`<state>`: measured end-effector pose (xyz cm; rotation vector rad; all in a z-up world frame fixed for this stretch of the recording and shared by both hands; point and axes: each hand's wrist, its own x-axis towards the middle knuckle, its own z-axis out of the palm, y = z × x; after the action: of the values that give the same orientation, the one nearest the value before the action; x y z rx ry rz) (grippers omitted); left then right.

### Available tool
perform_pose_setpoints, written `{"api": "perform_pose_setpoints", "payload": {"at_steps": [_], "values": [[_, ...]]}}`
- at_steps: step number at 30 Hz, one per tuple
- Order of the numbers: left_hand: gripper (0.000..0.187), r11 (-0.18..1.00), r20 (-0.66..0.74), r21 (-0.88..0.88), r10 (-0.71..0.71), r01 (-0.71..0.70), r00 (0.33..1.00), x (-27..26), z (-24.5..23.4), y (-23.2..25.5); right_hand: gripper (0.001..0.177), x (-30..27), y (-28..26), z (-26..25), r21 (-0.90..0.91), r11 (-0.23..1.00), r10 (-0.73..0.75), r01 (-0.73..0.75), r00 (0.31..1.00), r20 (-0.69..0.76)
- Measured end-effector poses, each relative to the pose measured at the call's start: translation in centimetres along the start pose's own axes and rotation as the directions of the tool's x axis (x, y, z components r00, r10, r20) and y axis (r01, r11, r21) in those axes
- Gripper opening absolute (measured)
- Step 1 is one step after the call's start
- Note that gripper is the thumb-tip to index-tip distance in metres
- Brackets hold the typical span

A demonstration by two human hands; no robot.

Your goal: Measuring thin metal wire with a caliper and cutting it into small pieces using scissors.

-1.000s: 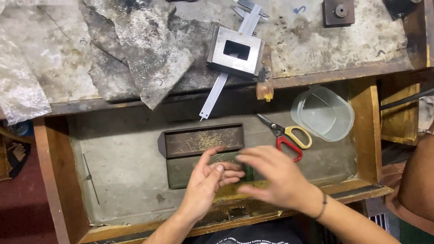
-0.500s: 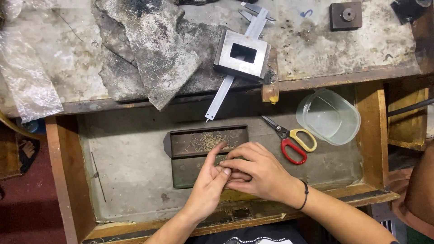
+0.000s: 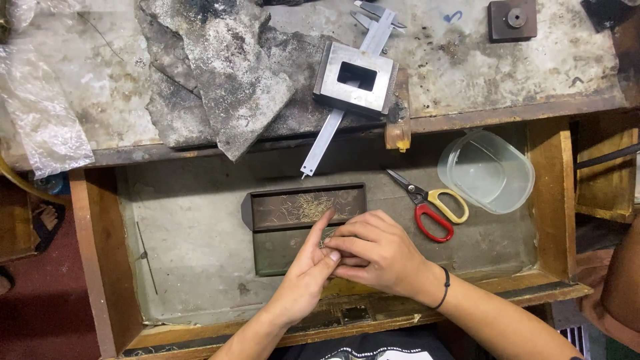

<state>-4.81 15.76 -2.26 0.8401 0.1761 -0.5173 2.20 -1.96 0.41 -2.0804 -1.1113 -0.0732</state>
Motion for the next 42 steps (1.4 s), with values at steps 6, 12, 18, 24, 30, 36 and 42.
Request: {"api": "perform_pose_setpoints", "payload": {"at_steps": [6,12,18,24,30,36,42], "values": [[0.079,0.985,0.01,-0.173,0.001,0.0,1.0,0.3,0.0,-0.1,0.036,-0.1,0.3,0.0,0.221,0.974,0.03,-0.041,0.998,0.052],[0.079,0.967,-0.032,-0.25,0.034,-0.041,0.999,0.6,0.4,-0.1,0.047,0.0,0.3,-0.3,0.289,0.952,0.087,-0.097,0.995,0.047],[0.077,0.963,-0.097,-0.261,0.049,-0.073,0.994,0.7,0.1,-0.3,0.025,0.4,0.0,-1.2,0.191,0.977,0.104,-0.097,0.994,-0.028],[0.076,0.951,-0.147,-0.295,0.054,-0.096,0.988,1.2,0.5,0.1,0.014,0.2,0.1,-0.6,0.068,0.986,0.158,-0.154,0.986,-0.055],[0.073,0.946,-0.209,-0.301,0.06,-0.122,0.976,1.2,0.4,-0.3,0.018,-0.1,-0.7,-0.2,-0.162,0.984,0.053,-0.071,0.992,-0.111],[0.073,0.94,-0.27,-0.289,0.102,-0.182,0.958,1.3,0.4,-0.7,0.024,-0.1,-1.7,0.6,-0.287,0.954,0.055,-0.09,0.99,-0.128],[0.07,0.913,-0.306,-0.278,0.211,-0.299,0.928,1.2,0.3,-1.1,0.023,0.0,-1.7,1.6,-0.267,0.956,0.09,-0.122,0.988,-0.127]]}}
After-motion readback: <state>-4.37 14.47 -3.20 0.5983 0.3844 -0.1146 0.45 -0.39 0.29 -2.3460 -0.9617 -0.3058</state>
